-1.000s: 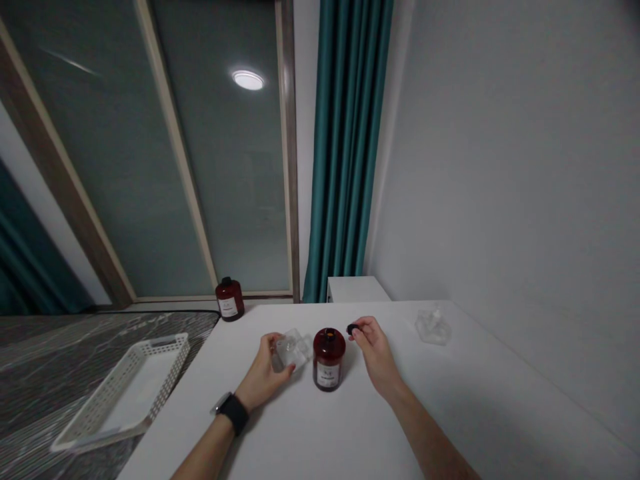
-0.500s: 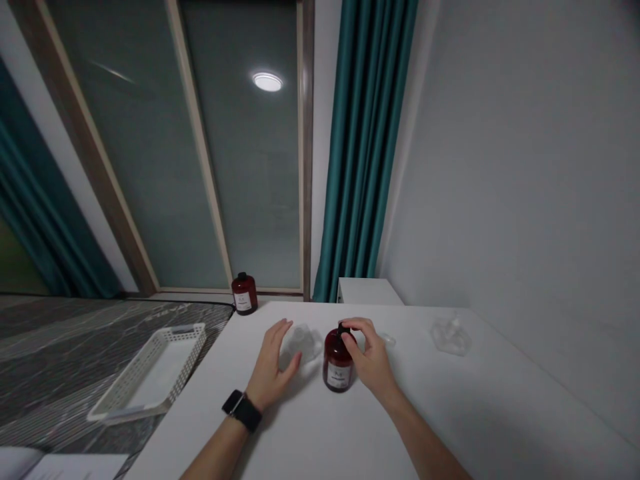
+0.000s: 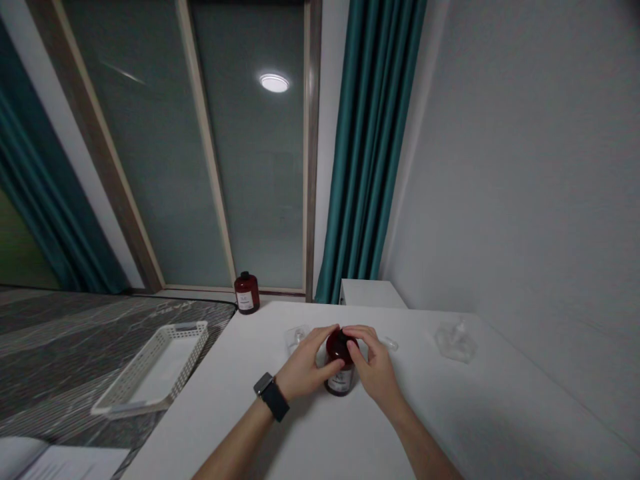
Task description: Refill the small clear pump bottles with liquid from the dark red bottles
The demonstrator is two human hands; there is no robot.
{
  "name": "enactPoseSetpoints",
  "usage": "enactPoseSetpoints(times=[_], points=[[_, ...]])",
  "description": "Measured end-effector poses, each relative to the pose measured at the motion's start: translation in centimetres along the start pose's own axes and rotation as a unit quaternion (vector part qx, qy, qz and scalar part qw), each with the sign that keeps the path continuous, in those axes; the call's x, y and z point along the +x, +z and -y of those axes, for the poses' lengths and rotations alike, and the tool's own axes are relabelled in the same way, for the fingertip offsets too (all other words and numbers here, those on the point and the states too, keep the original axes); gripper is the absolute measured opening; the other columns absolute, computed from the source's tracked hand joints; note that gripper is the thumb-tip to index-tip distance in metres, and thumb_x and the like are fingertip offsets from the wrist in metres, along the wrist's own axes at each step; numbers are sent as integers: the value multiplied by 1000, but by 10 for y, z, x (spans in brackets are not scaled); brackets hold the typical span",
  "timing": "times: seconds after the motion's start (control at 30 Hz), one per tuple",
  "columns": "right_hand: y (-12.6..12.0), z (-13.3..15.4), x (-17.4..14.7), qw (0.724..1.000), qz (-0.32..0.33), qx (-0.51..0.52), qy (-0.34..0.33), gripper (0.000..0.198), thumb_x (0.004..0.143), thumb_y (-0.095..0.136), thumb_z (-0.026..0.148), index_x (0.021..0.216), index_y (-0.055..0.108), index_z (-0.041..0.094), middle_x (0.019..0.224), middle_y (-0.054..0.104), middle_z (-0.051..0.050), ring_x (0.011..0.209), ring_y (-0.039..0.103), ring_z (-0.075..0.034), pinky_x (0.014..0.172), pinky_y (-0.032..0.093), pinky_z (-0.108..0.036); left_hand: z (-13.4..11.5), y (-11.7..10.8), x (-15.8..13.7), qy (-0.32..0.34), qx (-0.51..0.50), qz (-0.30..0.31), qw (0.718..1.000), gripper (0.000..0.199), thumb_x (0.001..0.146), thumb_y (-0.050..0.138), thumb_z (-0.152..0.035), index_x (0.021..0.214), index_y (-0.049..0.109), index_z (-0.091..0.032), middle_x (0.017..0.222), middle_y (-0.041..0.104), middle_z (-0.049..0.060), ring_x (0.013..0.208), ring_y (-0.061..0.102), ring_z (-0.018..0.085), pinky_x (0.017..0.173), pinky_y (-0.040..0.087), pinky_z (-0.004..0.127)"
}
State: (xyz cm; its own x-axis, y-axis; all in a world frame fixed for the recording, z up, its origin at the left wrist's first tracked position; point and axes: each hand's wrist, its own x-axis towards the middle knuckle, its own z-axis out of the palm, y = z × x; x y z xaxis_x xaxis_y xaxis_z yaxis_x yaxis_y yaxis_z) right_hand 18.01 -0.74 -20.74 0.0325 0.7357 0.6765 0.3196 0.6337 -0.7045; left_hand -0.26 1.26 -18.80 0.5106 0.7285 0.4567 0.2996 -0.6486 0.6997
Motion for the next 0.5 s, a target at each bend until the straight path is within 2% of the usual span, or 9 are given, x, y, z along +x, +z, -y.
enactPoseSetpoints(times=[0.13,0.3,0.5], points=[[1,3,-3,1000,-2,-4,8,18,91,56,22,103,68,26,104,69,-7,103,61,-24,92,50,-43,7,13,-6,-20,-39,-28,999,63,80,65,-16,139,46,-22,140,54,12,129,51,28,112,38,52],[6,10,-7,1000,-10,5,17,16,85,60,18,98,67,25,99,65,-7,98,62,-23,89,51,-40,9,22,-18,-2,-41,-88,995,59,81,68,-18,135,46,-24,135,55,12,125,53,29,107,42,49],[8,13,-14,998,4,56,37,23,85,61,18,106,67,26,115,66,-7,112,60,-24,101,46,-43,7,27,-27,-4,-19,-113,993,63,85,69,-25,141,40,-27,139,51,12,128,50,30,110,39,51]])
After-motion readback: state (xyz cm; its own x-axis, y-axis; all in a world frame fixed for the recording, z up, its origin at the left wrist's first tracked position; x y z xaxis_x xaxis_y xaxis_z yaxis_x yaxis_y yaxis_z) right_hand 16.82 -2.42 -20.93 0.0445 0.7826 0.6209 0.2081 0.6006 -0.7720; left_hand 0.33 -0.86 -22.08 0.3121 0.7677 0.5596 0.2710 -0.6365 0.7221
